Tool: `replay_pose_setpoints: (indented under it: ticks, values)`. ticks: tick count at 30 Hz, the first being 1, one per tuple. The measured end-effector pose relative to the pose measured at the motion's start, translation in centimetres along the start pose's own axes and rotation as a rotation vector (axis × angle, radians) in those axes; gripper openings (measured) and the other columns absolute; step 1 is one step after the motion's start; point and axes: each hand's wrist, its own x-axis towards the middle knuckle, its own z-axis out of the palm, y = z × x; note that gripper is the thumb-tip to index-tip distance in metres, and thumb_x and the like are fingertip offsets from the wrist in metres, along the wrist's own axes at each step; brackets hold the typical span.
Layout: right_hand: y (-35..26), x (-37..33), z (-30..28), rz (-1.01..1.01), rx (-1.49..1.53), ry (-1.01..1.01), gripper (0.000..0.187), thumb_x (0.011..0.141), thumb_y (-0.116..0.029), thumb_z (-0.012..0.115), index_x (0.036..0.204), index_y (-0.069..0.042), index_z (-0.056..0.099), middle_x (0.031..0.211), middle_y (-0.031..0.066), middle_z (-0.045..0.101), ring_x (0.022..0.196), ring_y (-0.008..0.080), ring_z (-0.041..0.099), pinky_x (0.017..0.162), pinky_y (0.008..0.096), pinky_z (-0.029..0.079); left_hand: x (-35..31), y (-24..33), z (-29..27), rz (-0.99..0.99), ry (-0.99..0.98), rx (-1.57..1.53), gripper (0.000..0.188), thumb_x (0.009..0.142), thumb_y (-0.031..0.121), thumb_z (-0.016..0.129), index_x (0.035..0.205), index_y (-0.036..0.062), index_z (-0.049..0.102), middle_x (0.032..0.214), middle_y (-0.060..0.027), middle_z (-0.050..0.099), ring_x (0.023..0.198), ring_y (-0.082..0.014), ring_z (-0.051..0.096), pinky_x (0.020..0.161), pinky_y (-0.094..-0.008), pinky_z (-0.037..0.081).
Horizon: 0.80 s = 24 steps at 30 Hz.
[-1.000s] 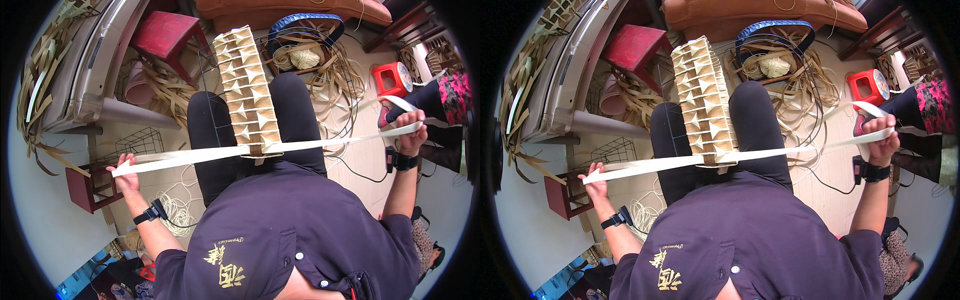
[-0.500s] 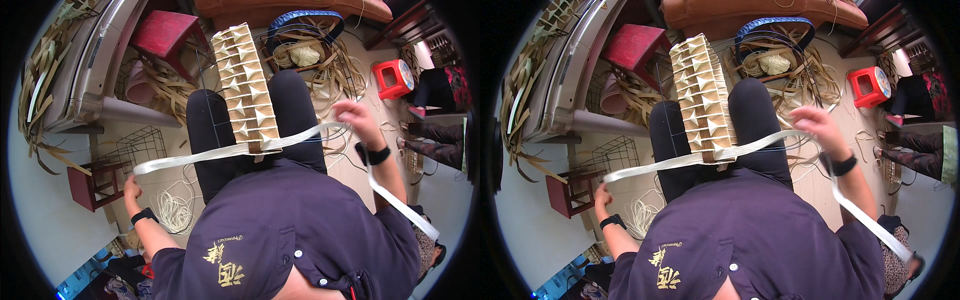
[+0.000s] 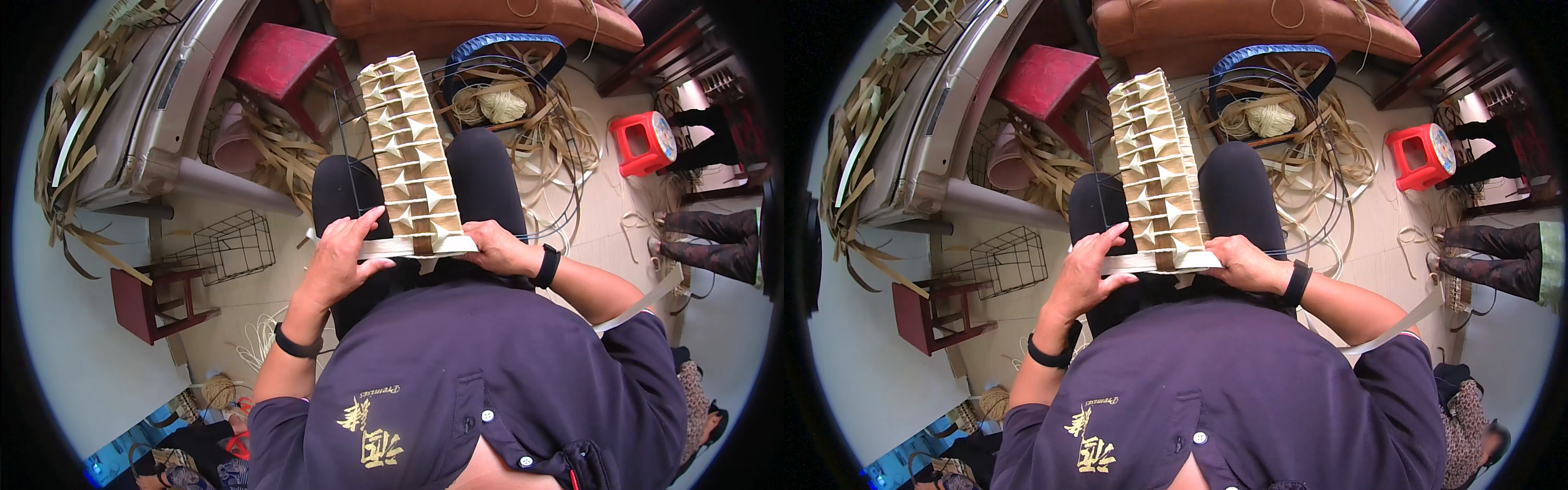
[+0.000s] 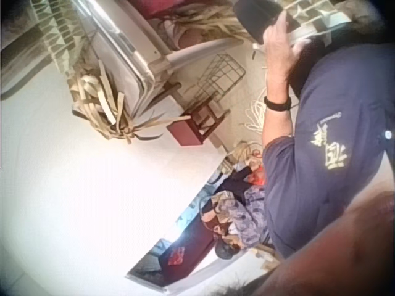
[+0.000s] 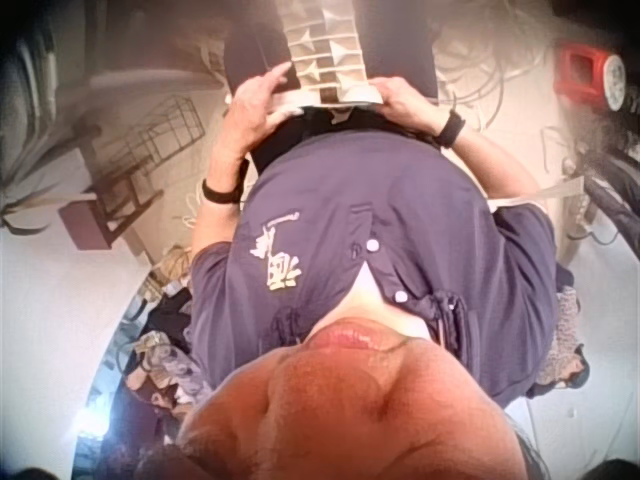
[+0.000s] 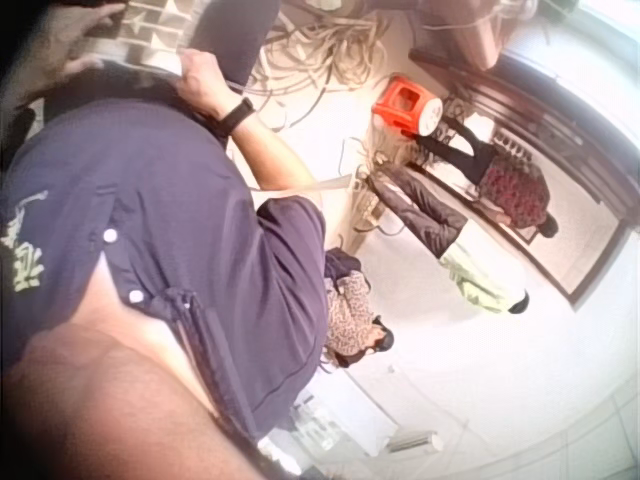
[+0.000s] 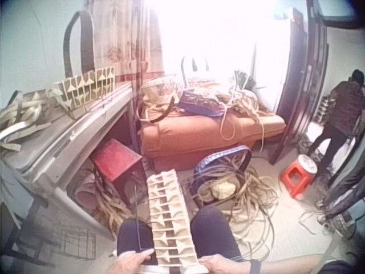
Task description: The person weaves a long bamboo strip through a structured frame by hand, pulling the strip through multiple slots and securing it.
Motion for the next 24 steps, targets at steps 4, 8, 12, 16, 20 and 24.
replay_pose_setpoints:
  ticks: [4,8,12,16,20,24]
  values:
    - [-0.3,0.7,-0.4,0.176,0.203,0.185,0.024,0.096,-0.005,0.069,0.120,-0.003,0.071,0.104,0.0173,0.076,0.095,0.0234,0.075,0.086,0.0345,0.056,0.7,-1.2,0.9,0.202,0.048,-0.020,0.074,0.076,0.027,0.090,0.141,0.0070,0.060,0.124,-0.0151,0.069,0.114,-0.0347,0.064,0.102,-0.0440,0.050]
    - [-1.0,4.4,-5.3,0.227,0.484,0.266,0.018,0.102,-0.008,0.063,0.112,0.004,0.072,0.084,0.0010,0.070,0.074,0.0091,0.057,0.071,0.0281,0.051,4.2,-0.8,-0.4,0.196,0.251,-0.054,0.059,0.079,0.006,0.083,0.134,0.0047,0.063,0.116,-0.0167,0.070,0.102,-0.0349,0.068,0.089,-0.0398,0.055]
    - [-4.7,6.9,-9.0,0.321,0.533,0.227,0.021,0.103,-0.017,0.064,0.107,0.002,0.071,0.076,-0.0027,0.061,0.064,0.0065,0.049,0.060,0.0273,0.046,6.4,0.5,-3.5,0.118,0.305,-0.154,0.039,0.088,0.001,0.074,0.126,0.0055,0.069,0.101,-0.0148,0.071,0.083,-0.0267,0.070,0.077,-0.0345,0.056]
    - [-5.9,7.5,-10.7,0.393,0.515,0.167,0.023,0.104,-0.019,0.064,0.101,0.004,0.070,0.076,-0.0002,0.063,0.065,0.0071,0.054,0.060,0.0271,0.047,7.3,1.1,-4.0,0.004,0.297,-0.136,0.027,0.092,0.001,0.071,0.120,0.0008,0.073,0.108,-0.0142,0.076,0.098,-0.0205,0.074,0.088,-0.0307,0.056]
    - [-4.6,7.0,-9.8,0.478,0.469,0.082,0.029,0.103,-0.022,0.067,0.107,0.007,0.070,0.085,0.0026,0.069,0.076,0.0089,0.060,0.072,0.0288,0.052,6.3,0.3,-2.1,-0.099,0.189,-0.137,0.024,0.092,0.001,0.070,0.116,0.0003,0.074,0.096,-0.0110,0.075,0.082,-0.0213,0.072,0.076,-0.0294,0.055]
    - [-2.1,5.8,-7.7,0.355,0.621,0.149,0.039,0.103,-0.030,0.069,0.117,0.006,0.070,0.097,0.0011,0.073,0.088,0.0065,0.060,0.081,0.0269,0.051,6.0,-0.2,-0.2,0.014,0.290,-0.096,0.020,0.093,0.008,0.071,0.112,0.0033,0.074,0.094,-0.0172,0.072,0.082,-0.0351,0.070,0.073,-0.0374,0.055]
